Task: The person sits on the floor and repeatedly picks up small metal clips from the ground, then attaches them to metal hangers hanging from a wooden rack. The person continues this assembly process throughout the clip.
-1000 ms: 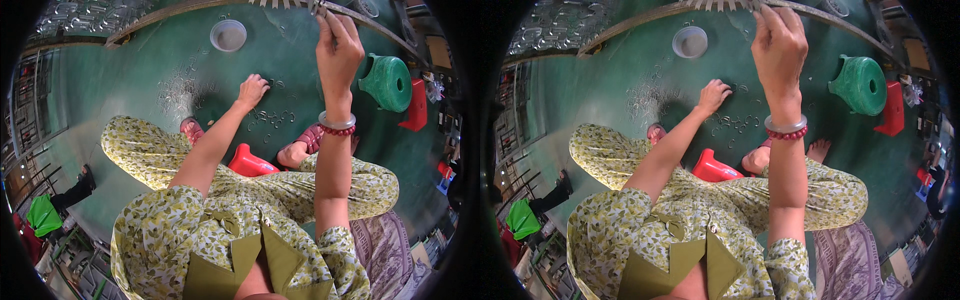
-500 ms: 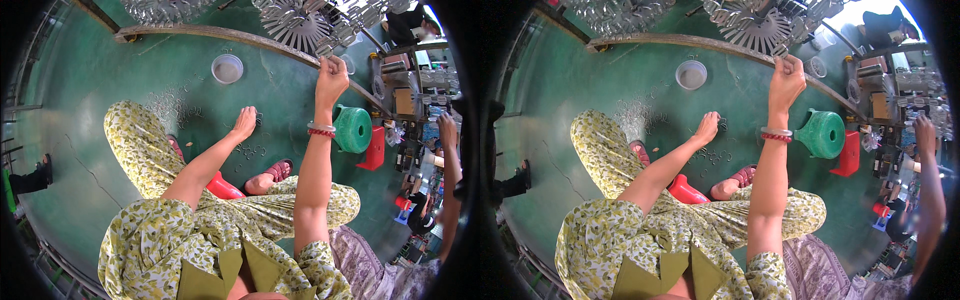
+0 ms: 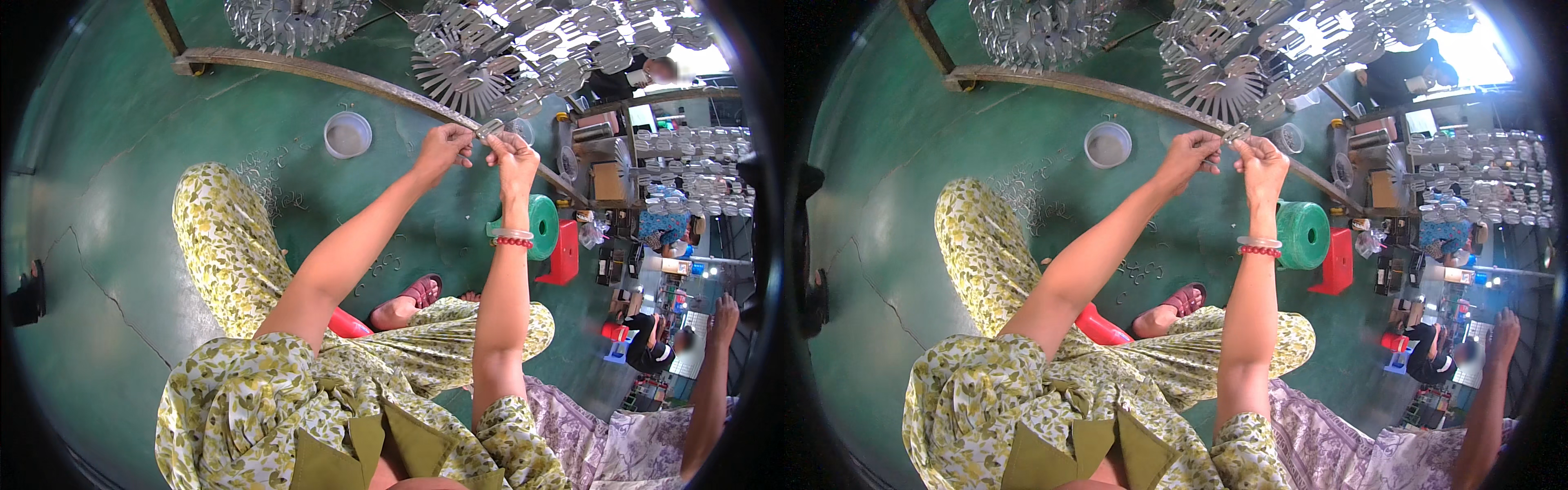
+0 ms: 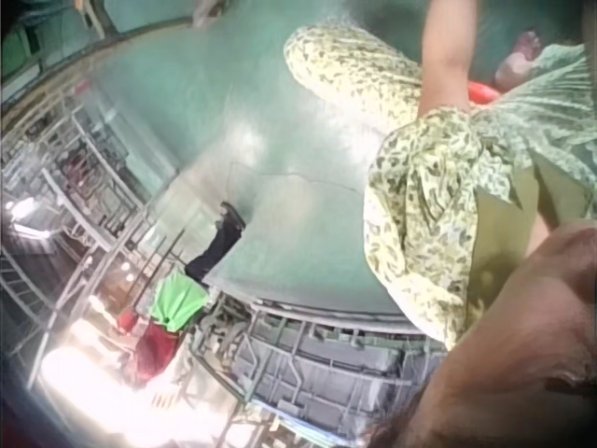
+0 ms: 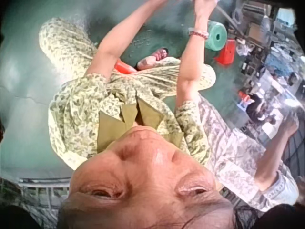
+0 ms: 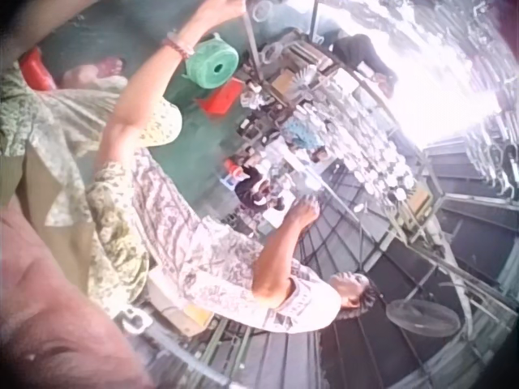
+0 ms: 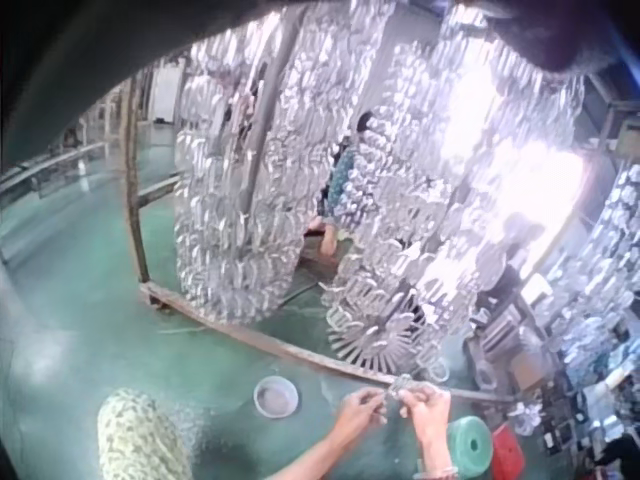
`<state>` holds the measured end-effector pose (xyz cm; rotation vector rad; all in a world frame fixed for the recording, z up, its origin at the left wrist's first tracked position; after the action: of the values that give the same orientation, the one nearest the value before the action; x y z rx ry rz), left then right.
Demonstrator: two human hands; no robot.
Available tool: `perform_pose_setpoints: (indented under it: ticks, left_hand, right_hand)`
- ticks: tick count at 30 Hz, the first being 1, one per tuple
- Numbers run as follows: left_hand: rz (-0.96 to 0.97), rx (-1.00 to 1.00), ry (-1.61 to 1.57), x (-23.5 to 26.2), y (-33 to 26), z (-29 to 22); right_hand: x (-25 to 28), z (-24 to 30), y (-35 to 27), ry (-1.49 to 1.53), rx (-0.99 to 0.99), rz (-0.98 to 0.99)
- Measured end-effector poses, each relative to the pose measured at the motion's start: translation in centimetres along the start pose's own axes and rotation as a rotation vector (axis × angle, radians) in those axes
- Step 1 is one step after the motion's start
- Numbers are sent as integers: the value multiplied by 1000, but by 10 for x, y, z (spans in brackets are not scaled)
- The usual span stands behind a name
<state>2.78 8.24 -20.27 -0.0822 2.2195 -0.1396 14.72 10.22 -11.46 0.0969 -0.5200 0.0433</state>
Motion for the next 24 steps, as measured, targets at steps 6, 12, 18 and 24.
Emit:
perform_pose_setpoints:
  ticks: [6,12,18,24]
  left_hand:
    - [82,69,-3,-3,-11,-10]
    - [186,64,181,3,-24,-11]
    - [198,119,164,10,-30,-8]
    - [-24,231,-181,41,-29,-8]
  right_hand:
    - [6,-1,-12,49,-15,5]
    - [14,4,-22,-66,29,60]
    - [11,42,-24,-632,63,235]
    - [6,45,-8,-658,103,138]
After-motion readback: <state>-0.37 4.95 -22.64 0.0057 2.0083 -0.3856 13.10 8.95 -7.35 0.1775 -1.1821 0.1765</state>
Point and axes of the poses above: each hand's wrist, its own y-axis towards the middle knuckle, its own x-axis out of the back of the hand, z = x × y, the point moved 3 cm from there along y, towards the middle knuckle, and after that the axes turned 10 degrees about -y, right-handed, at the moved point
